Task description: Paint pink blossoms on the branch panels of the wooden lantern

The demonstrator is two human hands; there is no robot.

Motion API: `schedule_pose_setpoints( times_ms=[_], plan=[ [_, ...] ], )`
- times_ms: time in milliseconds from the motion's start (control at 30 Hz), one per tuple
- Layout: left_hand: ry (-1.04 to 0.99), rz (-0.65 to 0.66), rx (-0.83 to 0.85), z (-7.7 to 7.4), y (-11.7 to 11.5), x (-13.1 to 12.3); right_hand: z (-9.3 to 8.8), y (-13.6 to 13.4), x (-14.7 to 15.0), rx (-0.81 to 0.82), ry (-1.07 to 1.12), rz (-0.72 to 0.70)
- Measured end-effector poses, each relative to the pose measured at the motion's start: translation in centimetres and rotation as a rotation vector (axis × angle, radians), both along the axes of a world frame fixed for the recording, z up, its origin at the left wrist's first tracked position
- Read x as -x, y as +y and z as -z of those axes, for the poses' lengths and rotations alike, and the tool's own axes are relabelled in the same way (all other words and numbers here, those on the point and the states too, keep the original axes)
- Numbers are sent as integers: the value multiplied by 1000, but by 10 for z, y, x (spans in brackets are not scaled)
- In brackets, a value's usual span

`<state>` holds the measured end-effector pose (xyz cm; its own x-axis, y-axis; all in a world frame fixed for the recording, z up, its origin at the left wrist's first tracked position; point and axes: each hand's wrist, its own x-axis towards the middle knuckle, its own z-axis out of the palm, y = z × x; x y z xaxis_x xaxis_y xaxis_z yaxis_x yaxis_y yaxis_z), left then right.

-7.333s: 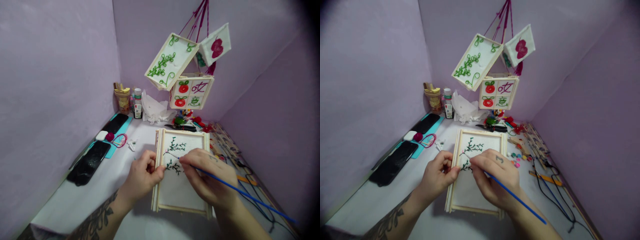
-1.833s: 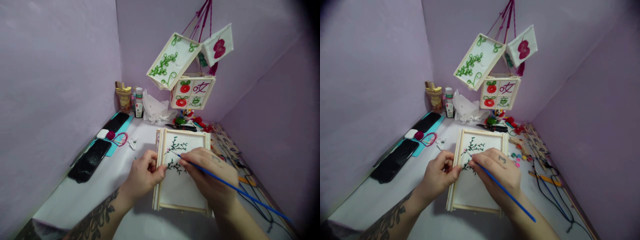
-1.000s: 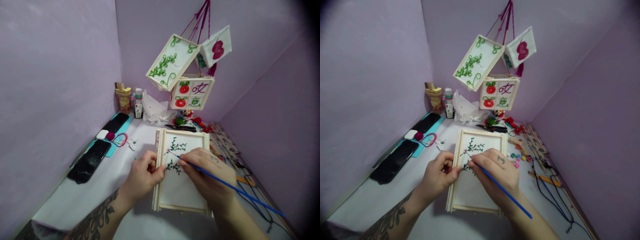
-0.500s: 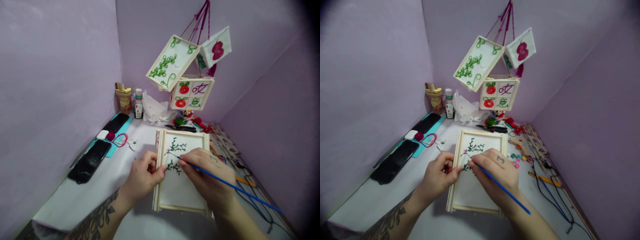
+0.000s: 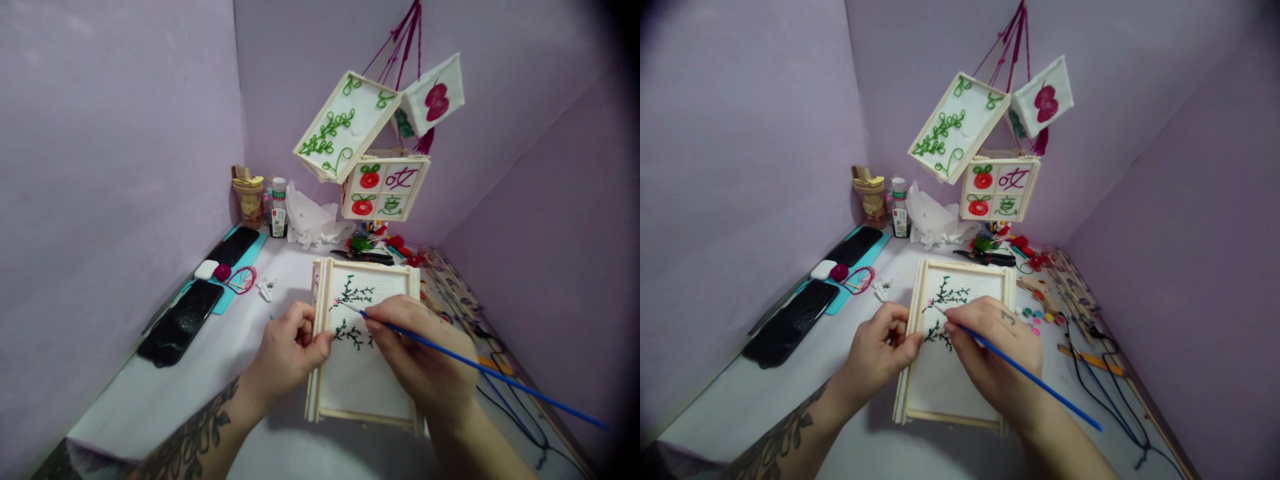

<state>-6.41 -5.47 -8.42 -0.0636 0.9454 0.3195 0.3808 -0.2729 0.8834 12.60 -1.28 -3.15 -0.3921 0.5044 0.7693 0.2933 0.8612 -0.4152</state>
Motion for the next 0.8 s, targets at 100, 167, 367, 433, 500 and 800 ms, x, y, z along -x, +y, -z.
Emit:
schedule_pose_setpoints(
  times_ms=[100, 167, 367, 433, 500, 800],
  plan=[
    [-5, 0, 17, 0, 0, 0, -1, 1, 1, 10, -5, -8],
    [-9, -2, 30, 0, 0, 0, -1, 1, 2, 10, -6, -8],
    [-11, 3, 24, 0, -1, 0, -2, 0, 4, -3, -18, -27],
    [-9, 3, 22, 0, -1, 0, -2, 1, 4, -11, -19, -30],
    [-8, 6, 26, 1, 0, 0, -1, 2, 4, -18, -28, -31],
    [-1, 1, 17, -1, 0, 0, -1, 2, 4, -13, -18, -38]
  ],
)
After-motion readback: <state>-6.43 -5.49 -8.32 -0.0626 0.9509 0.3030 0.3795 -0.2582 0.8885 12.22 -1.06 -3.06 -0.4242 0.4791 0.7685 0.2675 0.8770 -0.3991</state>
